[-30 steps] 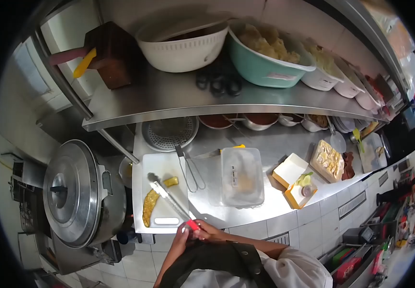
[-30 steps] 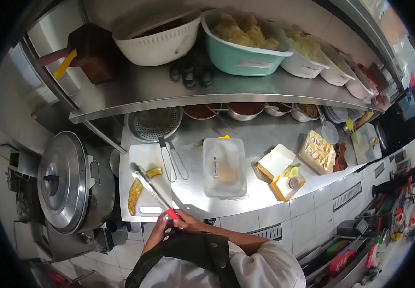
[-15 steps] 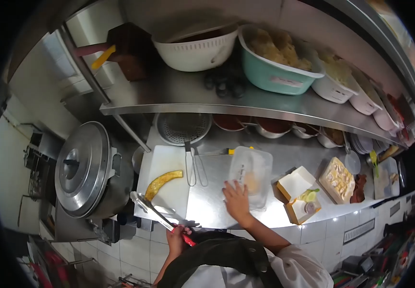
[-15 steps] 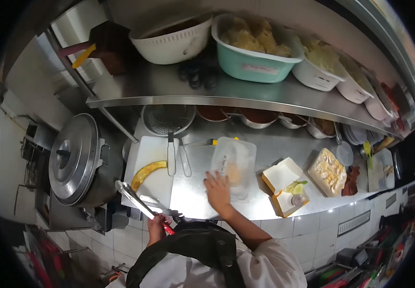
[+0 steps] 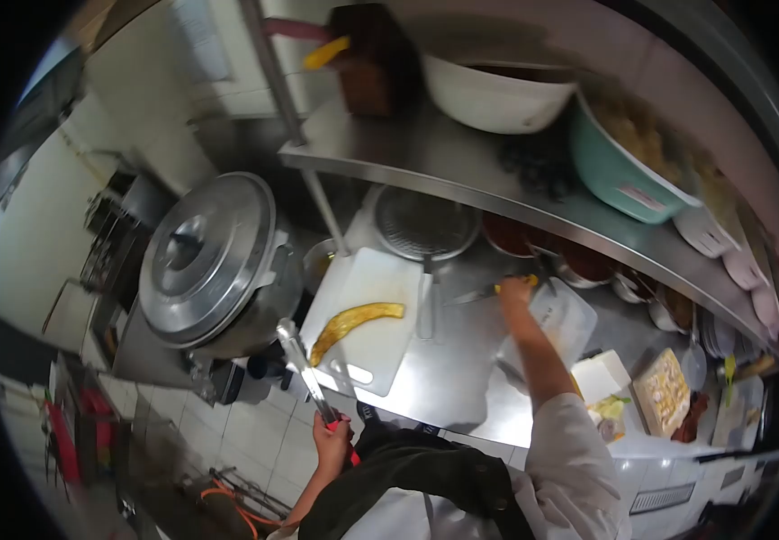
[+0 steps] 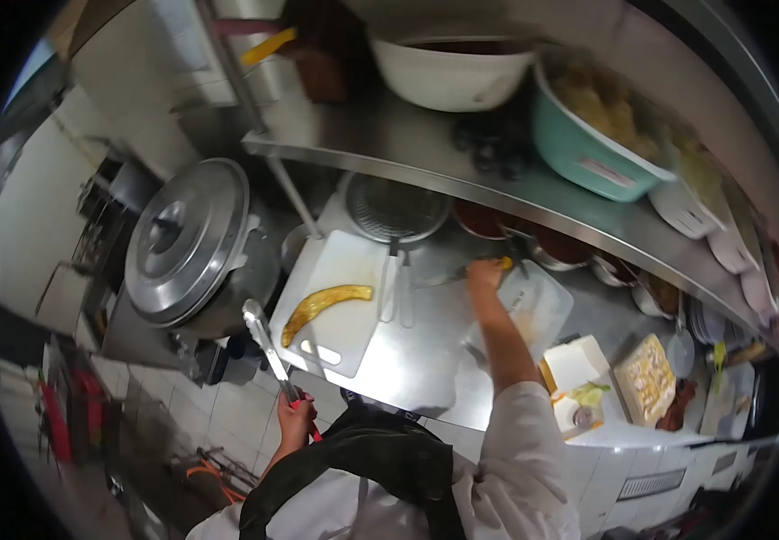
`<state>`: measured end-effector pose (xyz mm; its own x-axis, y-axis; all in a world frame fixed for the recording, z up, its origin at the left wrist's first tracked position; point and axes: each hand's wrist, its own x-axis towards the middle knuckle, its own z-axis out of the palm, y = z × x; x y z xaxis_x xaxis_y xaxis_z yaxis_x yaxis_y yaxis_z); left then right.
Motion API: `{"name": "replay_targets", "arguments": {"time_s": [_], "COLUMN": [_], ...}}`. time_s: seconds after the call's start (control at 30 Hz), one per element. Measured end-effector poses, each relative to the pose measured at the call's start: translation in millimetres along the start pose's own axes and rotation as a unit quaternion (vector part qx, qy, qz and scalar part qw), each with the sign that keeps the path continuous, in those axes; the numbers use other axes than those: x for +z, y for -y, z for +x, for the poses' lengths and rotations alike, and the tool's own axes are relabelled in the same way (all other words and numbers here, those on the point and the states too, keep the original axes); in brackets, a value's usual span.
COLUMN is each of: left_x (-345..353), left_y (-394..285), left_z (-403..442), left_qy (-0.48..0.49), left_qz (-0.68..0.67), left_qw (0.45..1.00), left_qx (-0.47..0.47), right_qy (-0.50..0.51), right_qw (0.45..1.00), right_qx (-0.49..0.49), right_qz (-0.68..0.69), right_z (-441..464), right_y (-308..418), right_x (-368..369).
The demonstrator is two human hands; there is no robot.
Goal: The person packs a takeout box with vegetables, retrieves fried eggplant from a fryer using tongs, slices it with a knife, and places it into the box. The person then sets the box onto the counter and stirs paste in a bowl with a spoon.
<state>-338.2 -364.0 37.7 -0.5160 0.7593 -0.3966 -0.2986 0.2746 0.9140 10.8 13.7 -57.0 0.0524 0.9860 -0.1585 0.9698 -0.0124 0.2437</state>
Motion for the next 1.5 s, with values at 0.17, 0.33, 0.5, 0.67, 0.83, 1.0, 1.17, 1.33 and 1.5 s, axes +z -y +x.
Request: {"name": "replay_targets", "arguments": {"time_s": [0.17, 0.33, 0.5, 0.67, 0.83, 1.0, 1.17, 1.33, 1.5], "left_x": [-29.8, -42.9, -49.5, -61.3, -71.7, -82.9, -103.8, -117.5, -119.5], "left_y": [-0.9, -13.9, -27.1, -37.4, -40.3, -52.2, -50.9, -38.8, -37.9], "left_z": [-4.0, 4.0, 25.0, 56.0, 87.1, 99.9, 109.5, 114.7, 118.8], "left_qy": [-0.025, -0.034, -0.015, 0.029, 0.063, 0.082, 0.091, 0.094, 0.104], "left_qz": [0.013, -0.003, -0.003, 0.024, 0.032, 0.017, 0.053, 0.039, 0.038], "left_qw": [0.999, 0.998, 0.998, 0.998, 0.996, 0.996, 0.994, 0.995, 0.994], "left_qx": [0.036, 0.044, 0.058, 0.054, 0.059, 0.027, 0.022, 0.017, 0.012], "right_qy": [0.049, 0.024, -0.062, 0.055, 0.141, 0.116, 0.122, 0.138, 0.134], "right_qw": [0.973, 0.975, 0.957, 0.967, 0.898, 0.903, 0.927, 0.938, 0.936], "right_qx": [-0.222, -0.214, -0.279, -0.224, -0.188, -0.144, -0.127, -0.114, -0.123], "right_qz": [-0.044, 0.059, 0.048, 0.110, 0.372, 0.388, 0.330, 0.296, 0.300], "right_z": [-14.6, -43.9, -74.3, -160.4, -272.4, -249.4, -246.9, -245.4, -246.5], "right_y": [-4.9, 2.0, -3.5, 9.6, 132.3, 254.1, 277.4, 278.9, 283.5], "right_x": [-49.3, -62.1, -103.9, -123.9, -70.4, -82.2, -84.0, -91.8, -86.9]}}
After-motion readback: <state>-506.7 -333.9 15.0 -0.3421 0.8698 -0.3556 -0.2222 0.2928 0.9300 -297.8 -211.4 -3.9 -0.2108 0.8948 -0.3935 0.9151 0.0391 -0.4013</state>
